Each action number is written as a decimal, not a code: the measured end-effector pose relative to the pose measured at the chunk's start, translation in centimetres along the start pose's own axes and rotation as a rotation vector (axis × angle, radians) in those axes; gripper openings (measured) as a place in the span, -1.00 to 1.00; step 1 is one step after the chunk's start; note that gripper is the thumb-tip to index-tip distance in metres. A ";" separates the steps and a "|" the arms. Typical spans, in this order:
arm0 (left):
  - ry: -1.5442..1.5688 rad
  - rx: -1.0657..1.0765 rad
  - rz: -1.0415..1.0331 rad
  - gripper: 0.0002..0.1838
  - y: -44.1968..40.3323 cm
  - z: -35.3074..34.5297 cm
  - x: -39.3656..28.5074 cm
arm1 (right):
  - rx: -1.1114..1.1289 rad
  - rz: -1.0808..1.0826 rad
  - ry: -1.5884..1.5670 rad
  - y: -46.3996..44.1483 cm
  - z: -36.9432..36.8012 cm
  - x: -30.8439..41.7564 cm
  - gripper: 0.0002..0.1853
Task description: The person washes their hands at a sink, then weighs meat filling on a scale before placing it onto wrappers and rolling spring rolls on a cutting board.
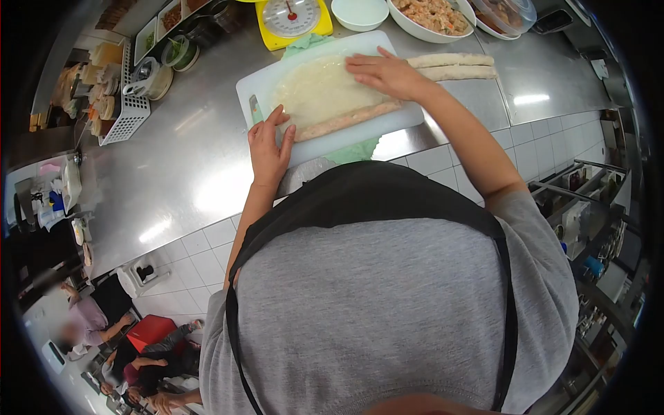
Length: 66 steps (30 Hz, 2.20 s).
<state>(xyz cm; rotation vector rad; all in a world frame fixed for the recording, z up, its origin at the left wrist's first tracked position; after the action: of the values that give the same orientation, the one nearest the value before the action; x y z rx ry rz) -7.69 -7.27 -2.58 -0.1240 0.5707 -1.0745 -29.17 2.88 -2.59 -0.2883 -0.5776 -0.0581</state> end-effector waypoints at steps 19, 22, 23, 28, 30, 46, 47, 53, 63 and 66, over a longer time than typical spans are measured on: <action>-0.006 0.014 0.007 -0.56 0.1 -0.1 0.2 | -0.207 -0.087 0.001 -3.2 6.9 -3.7 -0.57; -0.006 0.007 0.010 -0.56 0.0 0.1 0.0 | -0.172 -0.085 0.246 -4.6 4.9 -4.8 -0.50; -0.002 0.003 0.009 -0.57 0.0 0.2 0.0 | -0.099 -0.158 0.278 -4.8 4.3 -5.3 -0.48; -0.001 0.005 -0.001 -0.57 0.1 0.1 0.1 | 0.000 -0.281 0.208 -4.6 4.4 -5.5 -0.47; 0.001 0.008 -0.005 -0.57 0.0 -0.1 0.2 | -0.006 -0.339 0.247 -4.8 4.8 -5.9 -0.48; 0.009 -0.002 0.014 -0.58 0.0 0.0 0.3 | 0.056 -0.001 -0.162 6.5 1.7 1.7 -0.66; 0.002 -0.006 0.005 -0.58 0.0 0.0 0.2 | 0.059 0.001 -0.164 6.4 2.3 1.7 -0.66; -0.003 -0.005 0.002 -0.57 0.1 0.1 0.2 | 0.289 -0.142 0.150 1.8 -1.5 2.3 -0.51; -0.021 -0.018 -0.008 -0.56 0.2 0.1 0.2 | 0.210 -0.172 0.256 -5.9 -7.6 3.2 -0.26; 0.011 0.013 0.010 -0.55 0.3 -0.2 0.4 | 0.220 -0.313 0.312 -3.4 -4.6 0.7 -0.28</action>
<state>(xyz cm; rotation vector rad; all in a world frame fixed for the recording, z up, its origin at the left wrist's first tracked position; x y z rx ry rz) -7.45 -7.47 -3.01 -0.1040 0.5741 -1.0694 -26.63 -1.71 -5.00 0.0289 -0.3105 -0.3340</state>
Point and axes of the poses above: each hand's wrist, its own y-axis away from the middle knuckle, its own z-axis out of the back of the hand, x = y × z, the point moved 9 cm from there along -y, towards the middle knuckle, and after that the axes turned 13 degrees about -y, right-handed, at the moved point
